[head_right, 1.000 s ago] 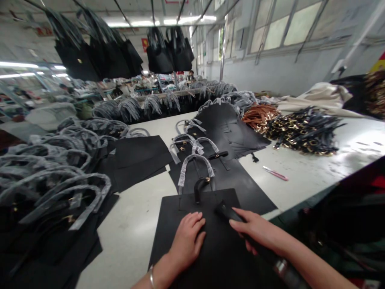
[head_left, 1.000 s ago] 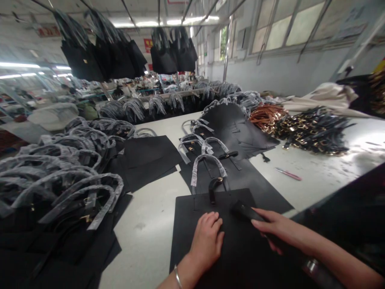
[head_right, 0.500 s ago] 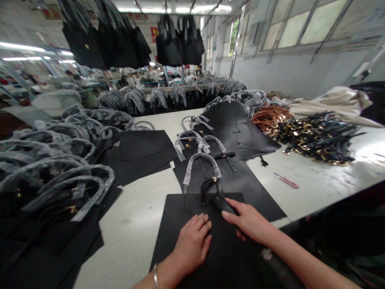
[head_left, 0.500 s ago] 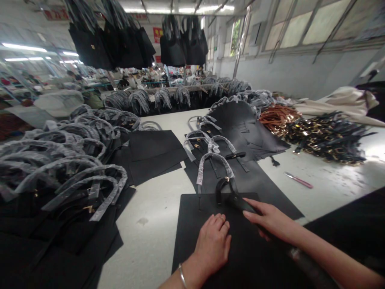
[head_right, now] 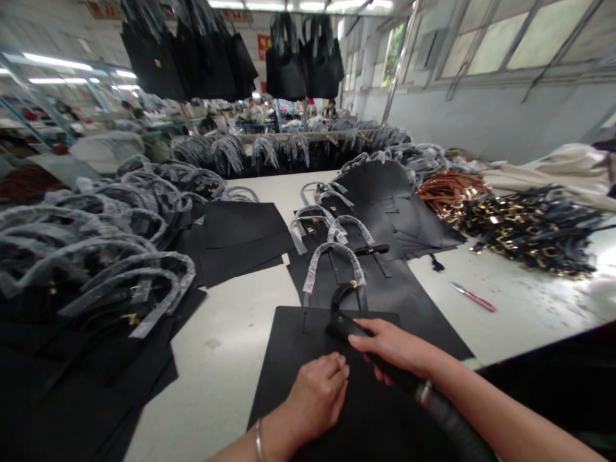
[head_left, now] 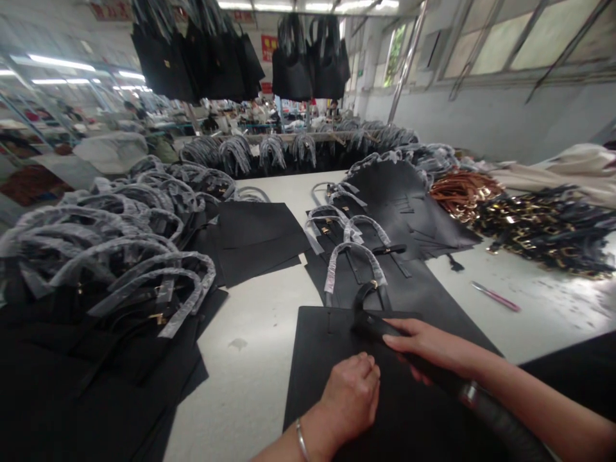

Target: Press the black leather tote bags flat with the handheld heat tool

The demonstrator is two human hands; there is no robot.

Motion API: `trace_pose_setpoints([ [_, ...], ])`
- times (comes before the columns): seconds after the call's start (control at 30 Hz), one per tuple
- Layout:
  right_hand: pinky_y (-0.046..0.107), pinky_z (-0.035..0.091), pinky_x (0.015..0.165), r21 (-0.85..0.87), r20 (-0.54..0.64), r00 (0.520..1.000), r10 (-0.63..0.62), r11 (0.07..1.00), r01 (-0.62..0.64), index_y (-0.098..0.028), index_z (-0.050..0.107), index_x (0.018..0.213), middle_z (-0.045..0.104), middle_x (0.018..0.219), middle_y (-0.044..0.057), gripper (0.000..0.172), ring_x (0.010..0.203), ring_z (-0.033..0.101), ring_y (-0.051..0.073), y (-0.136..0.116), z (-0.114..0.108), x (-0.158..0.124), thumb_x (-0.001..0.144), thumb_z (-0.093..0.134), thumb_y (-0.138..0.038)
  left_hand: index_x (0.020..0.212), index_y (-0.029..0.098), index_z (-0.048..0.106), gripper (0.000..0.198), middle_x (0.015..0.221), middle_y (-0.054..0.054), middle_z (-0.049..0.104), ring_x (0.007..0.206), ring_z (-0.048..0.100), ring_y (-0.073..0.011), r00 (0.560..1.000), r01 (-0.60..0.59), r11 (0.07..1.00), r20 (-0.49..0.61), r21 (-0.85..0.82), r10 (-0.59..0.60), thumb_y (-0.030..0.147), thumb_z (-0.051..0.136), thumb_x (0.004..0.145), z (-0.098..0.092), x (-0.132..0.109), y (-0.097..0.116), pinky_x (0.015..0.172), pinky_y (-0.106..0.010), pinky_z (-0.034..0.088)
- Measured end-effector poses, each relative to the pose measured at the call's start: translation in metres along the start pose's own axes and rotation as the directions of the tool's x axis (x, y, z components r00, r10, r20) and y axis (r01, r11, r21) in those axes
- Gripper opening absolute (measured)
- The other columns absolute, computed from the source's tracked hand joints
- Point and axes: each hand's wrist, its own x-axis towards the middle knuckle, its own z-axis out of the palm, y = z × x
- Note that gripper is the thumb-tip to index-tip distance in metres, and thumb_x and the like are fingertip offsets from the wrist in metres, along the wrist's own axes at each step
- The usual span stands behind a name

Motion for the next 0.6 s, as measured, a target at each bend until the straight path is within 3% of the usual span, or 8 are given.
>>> trace_pose_setpoints([
  [0.17,0.018,0.047,0.037,-0.018,0.067,0.997,0.049,0.999,-0.048,-0.02,0.049,0.127,0.055,0.064,-0.005,0.061,0.042,0.058,0.01,-0.003,-0.009,-0.001,0.078,0.065,-0.053,0.107,0.014,0.059,0.024,0.108,-0.011,0.067,0.103,0.063,-0.0222,0.999,-0.012,0.999,-0.037,-0.032,0.011,0.016,0.048,0.085,-0.002,0.0,0.0,0.095,-0.033,0.051],
  [0.3,0.019,0.048,0.036,-0.007,0.097,0.99,0.099,0.995,-0.098,-0.018,0.051,0.123,0.055,0.065,-0.004,0.059,0.043,0.059,0.011,-0.003,-0.011,-0.004,0.078,0.065,-0.054,0.106,0.014,0.059,0.023,0.11,-0.012,0.066,0.106,0.062,-0.0219,0.999,-0.022,0.998,-0.03,-0.054,0.02,0.016,0.049,0.085,-0.002,-0.001,-0.001,0.098,-0.031,0.049],
  [0.47,0.018,0.046,0.036,0.002,0.099,0.994,0.04,0.999,-0.04,-0.018,0.052,0.123,0.054,0.06,-0.005,0.056,0.04,0.056,0.01,-0.017,0.003,0.006,0.079,0.065,-0.05,0.103,0.014,0.058,0.022,0.11,-0.012,0.066,0.107,0.062,-0.0218,0.999,-0.051,0.998,0.009,-0.043,0.052,0.015,0.051,0.082,-0.001,-0.001,-0.002,0.102,-0.032,0.045],
  [0.6,0.017,0.044,0.037,-0.086,0.135,0.991,0.014,0.996,-0.002,-0.017,0.046,0.136,0.059,0.061,-0.003,0.066,0.042,0.056,0.01,-0.023,0.01,0.007,0.08,0.065,-0.046,0.093,0.016,0.058,0.013,0.101,-0.01,0.067,0.101,0.063,-0.0191,0.993,-0.104,0.994,0.049,-0.029,0.105,0.015,0.049,0.084,-0.005,-0.001,-0.001,0.099,-0.03,0.046],
])
